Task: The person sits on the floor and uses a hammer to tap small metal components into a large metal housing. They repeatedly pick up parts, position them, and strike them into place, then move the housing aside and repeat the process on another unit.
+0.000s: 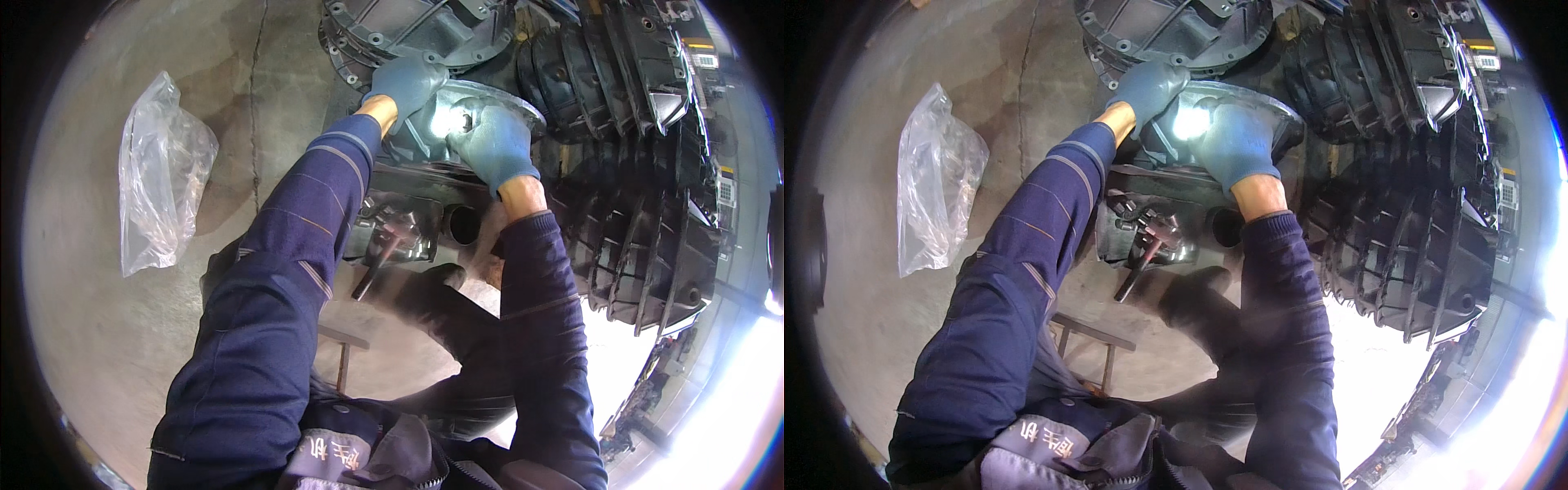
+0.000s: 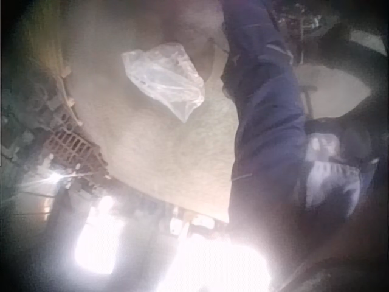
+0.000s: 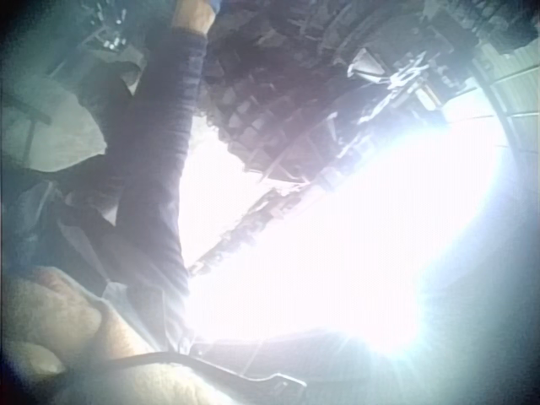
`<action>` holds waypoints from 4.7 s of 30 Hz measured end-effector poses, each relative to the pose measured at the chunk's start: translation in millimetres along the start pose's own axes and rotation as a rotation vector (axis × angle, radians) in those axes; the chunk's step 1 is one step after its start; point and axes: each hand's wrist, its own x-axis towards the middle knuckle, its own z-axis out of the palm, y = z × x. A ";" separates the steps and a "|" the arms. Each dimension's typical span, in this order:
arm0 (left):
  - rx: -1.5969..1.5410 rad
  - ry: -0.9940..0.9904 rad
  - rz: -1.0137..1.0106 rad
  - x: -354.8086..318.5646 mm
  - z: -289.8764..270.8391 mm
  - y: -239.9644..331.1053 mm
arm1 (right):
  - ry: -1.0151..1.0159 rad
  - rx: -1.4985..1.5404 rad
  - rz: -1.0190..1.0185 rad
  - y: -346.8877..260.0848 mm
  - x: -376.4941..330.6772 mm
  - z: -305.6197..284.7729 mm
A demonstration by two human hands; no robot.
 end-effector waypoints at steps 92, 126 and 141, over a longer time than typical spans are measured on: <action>0.009 0.019 0.127 19.2 18.3 -32.8 | 0.227 0.687 0.447 -2.7 -181.5 46.1; 0.086 0.136 -0.007 20.5 15.5 -19.6 | -0.156 0.517 0.653 42.3 -139.2 350.7; 0.072 -0.011 -0.002 2.4 0.0 4.0 | 0.647 1.283 0.175 21.7 -50.8 47.7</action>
